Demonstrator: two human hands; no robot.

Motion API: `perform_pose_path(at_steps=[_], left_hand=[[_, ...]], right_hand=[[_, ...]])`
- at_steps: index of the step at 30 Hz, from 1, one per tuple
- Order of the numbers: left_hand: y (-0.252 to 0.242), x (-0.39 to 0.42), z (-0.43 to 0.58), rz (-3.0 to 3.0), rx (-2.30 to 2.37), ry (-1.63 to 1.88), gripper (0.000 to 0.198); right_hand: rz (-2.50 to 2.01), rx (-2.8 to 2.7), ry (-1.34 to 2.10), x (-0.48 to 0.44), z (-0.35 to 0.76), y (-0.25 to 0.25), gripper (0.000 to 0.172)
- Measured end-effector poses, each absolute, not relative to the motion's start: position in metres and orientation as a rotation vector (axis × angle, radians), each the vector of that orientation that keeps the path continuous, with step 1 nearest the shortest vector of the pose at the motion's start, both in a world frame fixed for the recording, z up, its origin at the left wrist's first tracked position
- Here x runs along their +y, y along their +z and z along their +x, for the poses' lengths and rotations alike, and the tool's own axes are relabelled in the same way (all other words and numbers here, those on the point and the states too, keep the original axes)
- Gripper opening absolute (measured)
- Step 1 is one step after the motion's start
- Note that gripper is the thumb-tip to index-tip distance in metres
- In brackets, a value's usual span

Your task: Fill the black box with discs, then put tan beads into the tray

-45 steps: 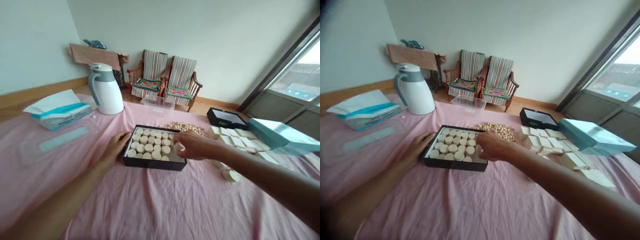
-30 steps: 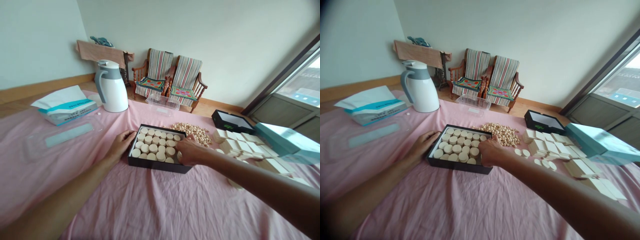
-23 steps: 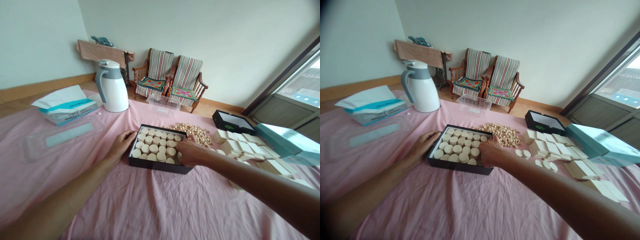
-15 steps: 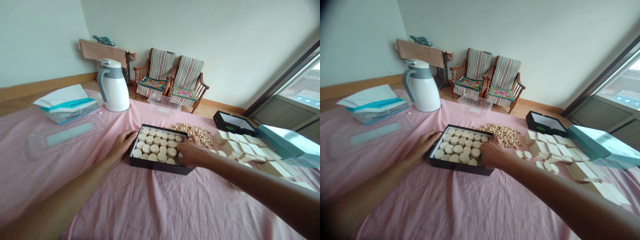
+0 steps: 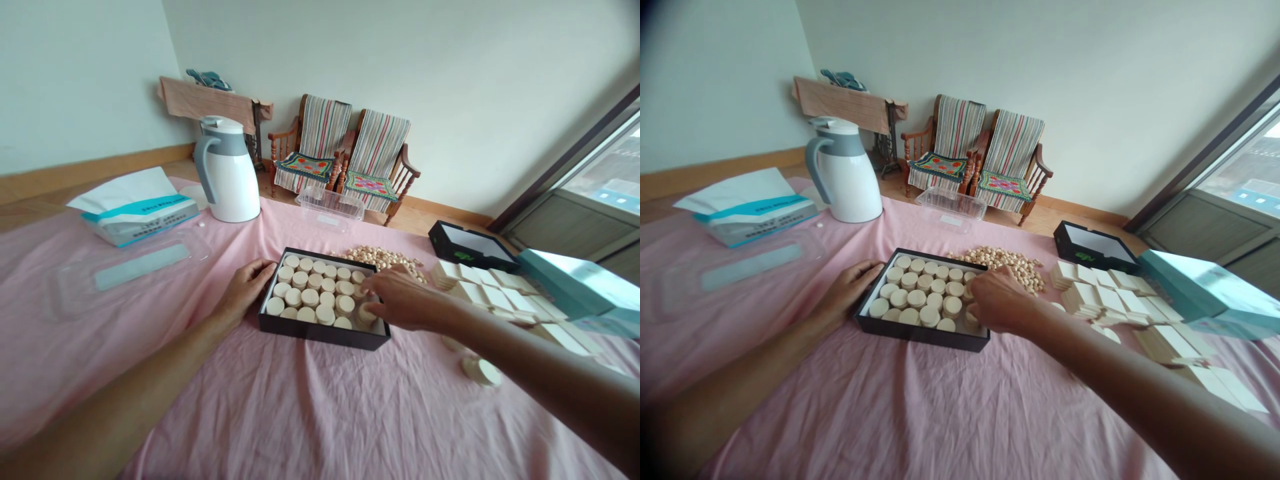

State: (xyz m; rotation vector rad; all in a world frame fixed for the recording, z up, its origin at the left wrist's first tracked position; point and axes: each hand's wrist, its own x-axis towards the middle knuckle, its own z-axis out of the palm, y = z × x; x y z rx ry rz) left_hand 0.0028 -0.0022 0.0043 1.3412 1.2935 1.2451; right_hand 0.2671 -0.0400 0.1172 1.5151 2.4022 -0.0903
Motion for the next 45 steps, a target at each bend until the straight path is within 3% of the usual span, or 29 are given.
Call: perform_pose_path(at_steps=[6, 15, 34, 45], left_hand=[[0.003, -0.002, 0.003, 1.346, 1.283, 1.246, 0.045], [0.002, -0.002, 0.002, 1.347, 1.277, 1.240, 0.047], [0.004, -0.002, 0.002, 1.348, 1.296, 1.238, 0.046], [0.000, -0.001, 0.002, 1.349, 1.329, 1.233, 0.047]], right_hand=[[1.260, 2.528, -0.392, -0.054, 0.274, 0.130, 0.061], [1.192, 2.589, -0.359, -0.074, 0.269, 0.125, 0.069], [1.177, 2.559, -0.400, -0.068, 0.268, 0.107, 0.059], [1.381, 2.594, -0.065, -0.060, 0.288, 0.108, 0.025]])
